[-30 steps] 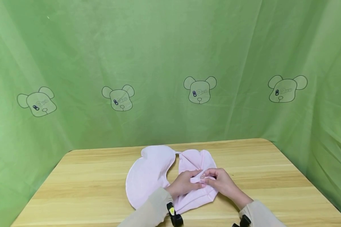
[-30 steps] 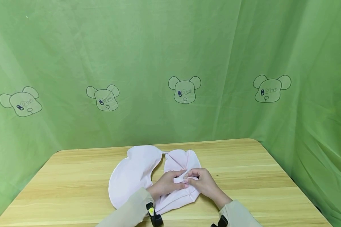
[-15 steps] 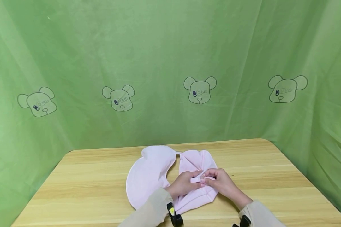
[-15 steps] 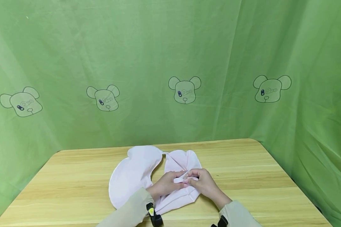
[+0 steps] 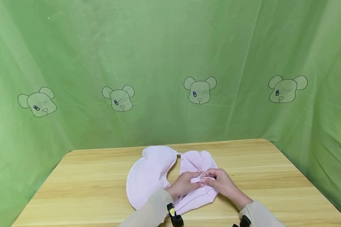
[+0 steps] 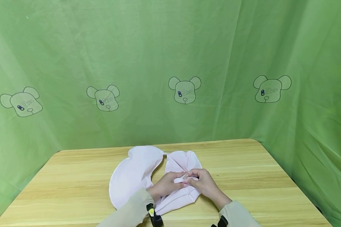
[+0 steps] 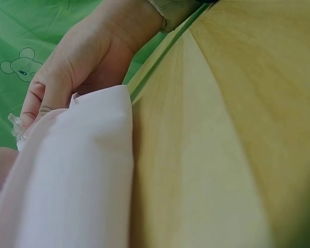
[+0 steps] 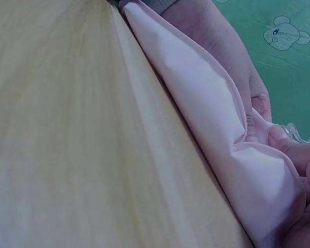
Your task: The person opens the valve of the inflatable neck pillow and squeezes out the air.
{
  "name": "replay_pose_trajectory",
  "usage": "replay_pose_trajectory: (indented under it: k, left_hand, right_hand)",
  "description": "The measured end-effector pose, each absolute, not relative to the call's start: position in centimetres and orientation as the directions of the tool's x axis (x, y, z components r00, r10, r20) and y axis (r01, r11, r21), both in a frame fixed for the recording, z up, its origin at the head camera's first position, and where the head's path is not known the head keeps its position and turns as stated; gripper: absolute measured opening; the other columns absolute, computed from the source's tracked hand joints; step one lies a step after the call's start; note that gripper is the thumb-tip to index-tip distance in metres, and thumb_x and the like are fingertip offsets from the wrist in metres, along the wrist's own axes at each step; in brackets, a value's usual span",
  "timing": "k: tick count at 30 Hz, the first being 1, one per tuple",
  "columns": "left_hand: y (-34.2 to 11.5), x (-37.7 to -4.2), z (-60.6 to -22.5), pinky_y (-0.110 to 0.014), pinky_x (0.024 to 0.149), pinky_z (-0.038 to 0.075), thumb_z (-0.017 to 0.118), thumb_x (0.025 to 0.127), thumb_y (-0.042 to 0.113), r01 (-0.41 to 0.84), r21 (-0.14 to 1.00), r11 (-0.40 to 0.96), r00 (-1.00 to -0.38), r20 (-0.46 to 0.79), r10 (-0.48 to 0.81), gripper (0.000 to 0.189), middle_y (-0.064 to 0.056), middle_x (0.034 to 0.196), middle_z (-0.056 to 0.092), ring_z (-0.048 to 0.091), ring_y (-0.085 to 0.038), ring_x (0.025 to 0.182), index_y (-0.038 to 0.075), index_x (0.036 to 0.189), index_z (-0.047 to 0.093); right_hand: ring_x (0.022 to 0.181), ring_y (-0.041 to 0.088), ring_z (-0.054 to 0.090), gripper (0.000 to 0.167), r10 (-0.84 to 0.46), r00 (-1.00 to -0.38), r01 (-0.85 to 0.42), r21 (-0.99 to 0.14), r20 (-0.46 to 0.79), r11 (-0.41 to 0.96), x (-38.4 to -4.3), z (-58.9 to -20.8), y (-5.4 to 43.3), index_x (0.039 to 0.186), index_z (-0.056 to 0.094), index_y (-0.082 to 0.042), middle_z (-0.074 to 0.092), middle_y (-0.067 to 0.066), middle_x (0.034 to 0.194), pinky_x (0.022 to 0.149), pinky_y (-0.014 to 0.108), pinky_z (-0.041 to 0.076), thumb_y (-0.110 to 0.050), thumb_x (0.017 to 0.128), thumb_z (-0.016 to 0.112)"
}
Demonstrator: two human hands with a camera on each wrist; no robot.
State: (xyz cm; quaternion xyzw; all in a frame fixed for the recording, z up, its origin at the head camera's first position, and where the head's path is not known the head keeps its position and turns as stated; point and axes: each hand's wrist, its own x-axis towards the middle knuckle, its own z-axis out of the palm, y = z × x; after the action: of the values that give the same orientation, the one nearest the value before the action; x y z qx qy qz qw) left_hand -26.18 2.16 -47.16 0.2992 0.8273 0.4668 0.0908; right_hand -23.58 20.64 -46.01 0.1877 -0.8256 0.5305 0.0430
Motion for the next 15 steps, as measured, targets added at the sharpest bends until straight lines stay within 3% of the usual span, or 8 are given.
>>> replay_pose_trajectory:
  k: [15]
  left_hand:
    - [2.26, -25.89, -46.92, -0.023, 0.092, 0.045, 0.066, 0.088, 0.017, 0.401, 0.827, 0.394, -0.807, 0.116, 0.579, 0.037, -0.005, 0.120, 0.065, 0.059, -0.012, 0.106, 0.012, 0.124, 0.063]
  right_hand:
    - [0.078, 0.002, 0.058, 0.007, -0.247, -0.938, -0.324, -0.868, 0.242, 0.378, -23.57, -45.89, 20.59, 0.085, 0.069, 0.003, 0.069, 0.011, 0.085, 0.072, 0.019, 0.049, 0.001, 0.079, 0.069]
